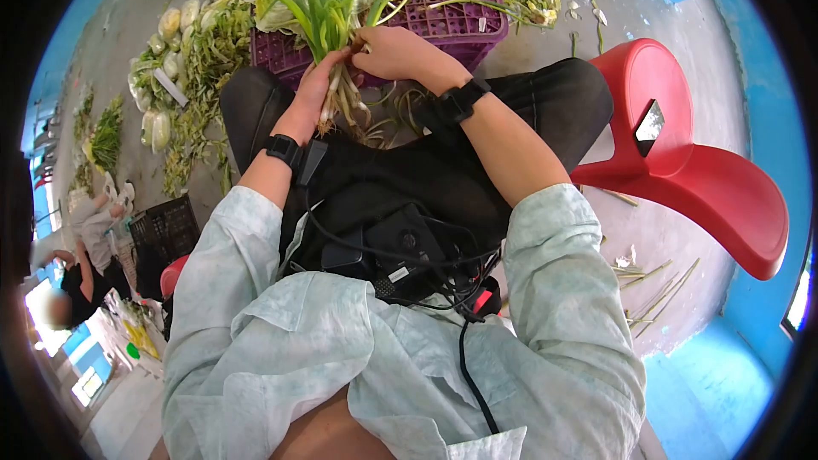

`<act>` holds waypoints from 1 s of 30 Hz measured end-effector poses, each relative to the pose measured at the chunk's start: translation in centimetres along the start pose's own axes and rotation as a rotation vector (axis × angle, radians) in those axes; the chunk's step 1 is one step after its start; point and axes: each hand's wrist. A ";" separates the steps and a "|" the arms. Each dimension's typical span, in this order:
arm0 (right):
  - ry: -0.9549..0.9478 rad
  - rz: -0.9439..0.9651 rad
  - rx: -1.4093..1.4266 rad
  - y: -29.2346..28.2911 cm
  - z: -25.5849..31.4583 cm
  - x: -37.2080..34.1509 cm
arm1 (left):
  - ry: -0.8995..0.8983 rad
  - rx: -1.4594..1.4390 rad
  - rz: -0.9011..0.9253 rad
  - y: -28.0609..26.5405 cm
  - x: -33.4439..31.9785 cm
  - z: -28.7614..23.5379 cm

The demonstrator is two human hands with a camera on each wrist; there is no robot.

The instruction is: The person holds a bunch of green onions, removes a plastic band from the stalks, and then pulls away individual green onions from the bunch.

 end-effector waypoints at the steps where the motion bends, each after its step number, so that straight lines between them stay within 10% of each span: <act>1: -0.021 0.014 0.003 0.0 -0.1 -0.1 | -0.009 -0.015 0.012 -0.5 0.5 0.2; 23: 0.016 0.581 0.038 0.9 1.2 -1.5 | -0.045 0.068 0.090 -0.4 0.3 0.4; 30: 0.113 0.210 0.001 -0.4 0.7 -0.9 | 0.026 0.115 0.034 -0.8 0.6 0.8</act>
Point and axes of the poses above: each hand's wrist, its own x-axis towards the middle knuckle, its own y-axis out of the palm, z = x × y, and after that the axes turned 13 degrees about x, right-handed
